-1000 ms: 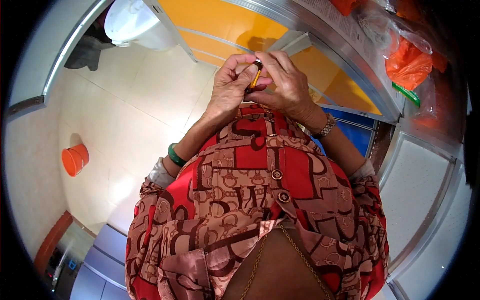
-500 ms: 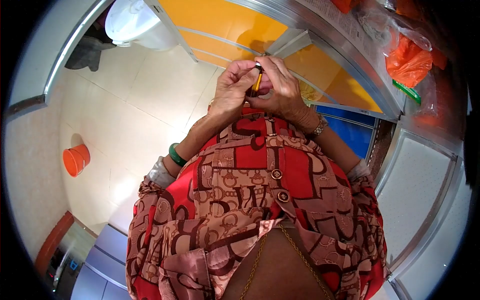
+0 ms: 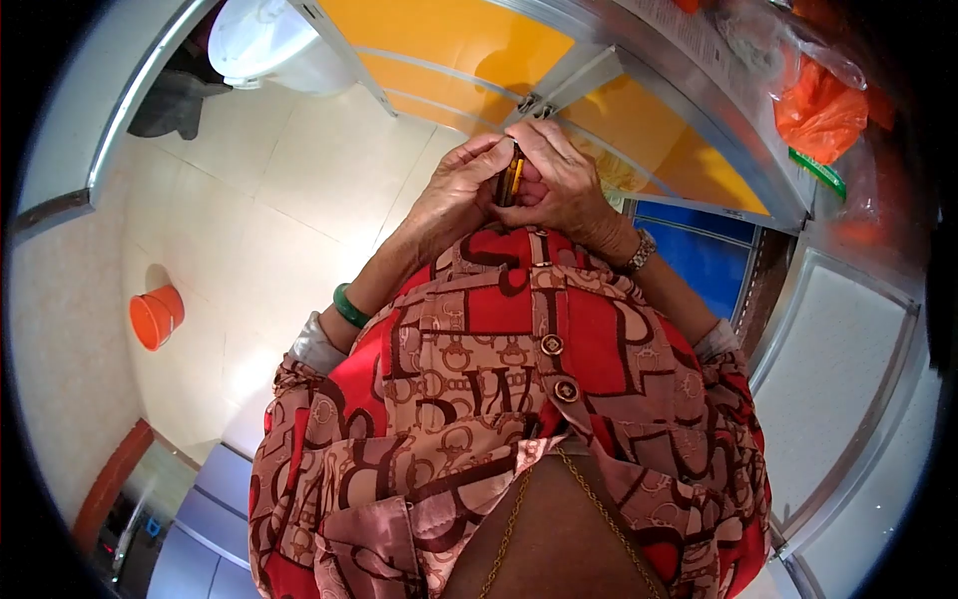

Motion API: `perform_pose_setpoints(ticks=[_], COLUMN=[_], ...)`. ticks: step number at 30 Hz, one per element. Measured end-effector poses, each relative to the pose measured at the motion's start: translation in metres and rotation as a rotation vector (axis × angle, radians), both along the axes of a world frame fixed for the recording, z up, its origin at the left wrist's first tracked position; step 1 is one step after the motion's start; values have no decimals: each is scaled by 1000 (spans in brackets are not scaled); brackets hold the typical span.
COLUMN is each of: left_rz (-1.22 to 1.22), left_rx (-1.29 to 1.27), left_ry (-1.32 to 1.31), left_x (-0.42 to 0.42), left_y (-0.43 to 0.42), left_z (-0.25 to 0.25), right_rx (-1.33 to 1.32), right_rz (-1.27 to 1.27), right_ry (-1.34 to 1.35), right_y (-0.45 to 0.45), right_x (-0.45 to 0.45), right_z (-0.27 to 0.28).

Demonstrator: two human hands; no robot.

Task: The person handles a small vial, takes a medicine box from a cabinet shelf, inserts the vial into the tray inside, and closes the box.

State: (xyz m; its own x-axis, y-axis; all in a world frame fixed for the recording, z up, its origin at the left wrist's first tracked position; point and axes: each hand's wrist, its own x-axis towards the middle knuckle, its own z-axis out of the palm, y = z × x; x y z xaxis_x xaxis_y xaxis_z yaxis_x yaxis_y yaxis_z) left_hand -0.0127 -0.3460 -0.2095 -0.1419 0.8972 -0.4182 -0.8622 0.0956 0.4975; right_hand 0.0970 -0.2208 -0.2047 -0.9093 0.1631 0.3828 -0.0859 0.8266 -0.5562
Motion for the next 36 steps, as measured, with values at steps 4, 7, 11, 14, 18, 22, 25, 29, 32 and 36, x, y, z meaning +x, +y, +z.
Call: perform_pose_setpoints(ticks=[4, 7, 11, 14, 18, 22, 25, 29, 32, 36], left_rz=[18, -89, -42, -133, -113, -71, 44, 30, 11, 13], left_rx=[-67, 75, -117, -112, -128, -144, -42, -17, -43, 41], left_ry=[2, -22, 17, 79, 127, 55, -83, 57, 30, 107], left_x=[1, -5, 0, -2, -1, 0, -3, -6, -7, -8], left_y=[1, -2, 5, 3, 3, 2, 6, 3, 1, 2], left_z=[2, 2, 6, 8, 5, 7, 2, 17, 18, 17], right_rx=[27, 19, 1, 37, 71, 51, 40, 66, -69, -88], right_rz=[-10, -23, -5, 3, 10, 35, 8, -14, 4, 9], right_ry=[10, -9, -22, -29, -14, -39, -45, 66, 14, -15], right_y=[-2, -3, -4, -6, -4, -4, -5, -3, -3, 0], right_x=[0, 0, -1, -2, -3, -4, -6, -10, -8, -7], right_z=[0, 2, 9, 15, 12, 9, 10, 3, 10, 10])
